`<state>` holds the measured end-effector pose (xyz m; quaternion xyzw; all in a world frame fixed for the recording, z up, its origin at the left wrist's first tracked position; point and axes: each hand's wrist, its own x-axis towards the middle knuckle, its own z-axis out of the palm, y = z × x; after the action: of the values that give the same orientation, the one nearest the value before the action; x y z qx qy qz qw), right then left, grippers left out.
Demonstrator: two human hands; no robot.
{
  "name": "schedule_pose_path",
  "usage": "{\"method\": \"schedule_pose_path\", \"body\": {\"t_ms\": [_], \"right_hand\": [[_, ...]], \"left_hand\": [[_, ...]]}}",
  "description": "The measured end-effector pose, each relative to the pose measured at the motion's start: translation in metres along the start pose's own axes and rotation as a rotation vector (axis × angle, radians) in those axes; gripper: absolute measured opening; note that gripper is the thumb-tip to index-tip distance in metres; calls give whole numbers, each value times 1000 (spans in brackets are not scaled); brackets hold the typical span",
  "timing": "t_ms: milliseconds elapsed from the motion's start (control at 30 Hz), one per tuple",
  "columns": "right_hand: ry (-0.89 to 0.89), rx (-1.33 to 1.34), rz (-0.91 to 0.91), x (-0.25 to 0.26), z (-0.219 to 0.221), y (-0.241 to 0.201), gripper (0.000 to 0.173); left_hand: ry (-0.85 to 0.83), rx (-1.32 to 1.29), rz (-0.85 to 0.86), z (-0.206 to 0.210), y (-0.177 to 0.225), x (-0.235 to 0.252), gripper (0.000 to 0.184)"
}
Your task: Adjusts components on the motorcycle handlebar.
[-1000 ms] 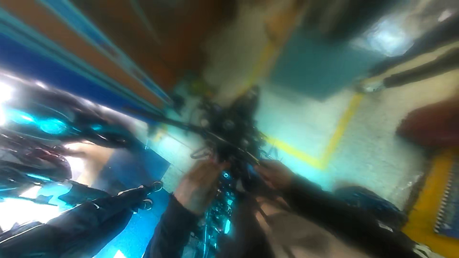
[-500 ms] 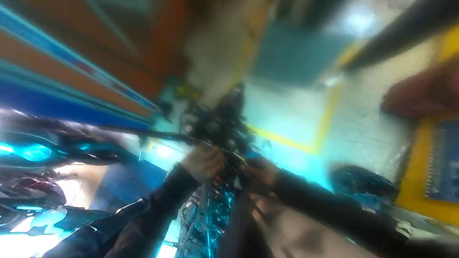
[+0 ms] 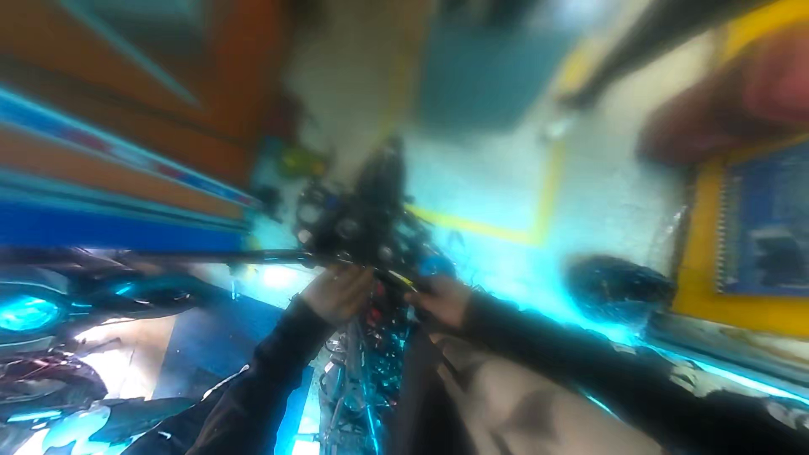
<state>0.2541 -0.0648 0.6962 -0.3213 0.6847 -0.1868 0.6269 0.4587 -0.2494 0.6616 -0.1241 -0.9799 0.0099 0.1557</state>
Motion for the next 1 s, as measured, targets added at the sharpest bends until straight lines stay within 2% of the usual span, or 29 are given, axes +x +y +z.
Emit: {"method": "schedule_pose_path", "body": {"t_ms": [167, 267, 367, 533, 633, 800, 1000], "right_hand": [[14, 13, 34, -1, 3, 0, 40], [3, 29, 50, 1, 4, 1, 41], [-2, 64, 63, 1, 5, 2, 40], [5, 60, 59, -3, 5, -1, 40], [22, 30, 52, -3, 4, -2, 38], [27, 35, 22, 1, 5, 3, 37], [30, 25, 17, 0, 4, 1, 37]], "left_hand": [[28, -23, -88, 5, 8, 1, 18], [14, -1, -229, 8, 24, -4, 20], [118, -58, -502, 17, 48, -4, 21], [431, -119, -1051, 32, 81, 22, 26], [397, -155, -1272, 28, 84, 46, 26], [373, -170, -1323, 29, 85, 56, 17], [319, -246, -1208, 23, 78, 52, 17]]}}
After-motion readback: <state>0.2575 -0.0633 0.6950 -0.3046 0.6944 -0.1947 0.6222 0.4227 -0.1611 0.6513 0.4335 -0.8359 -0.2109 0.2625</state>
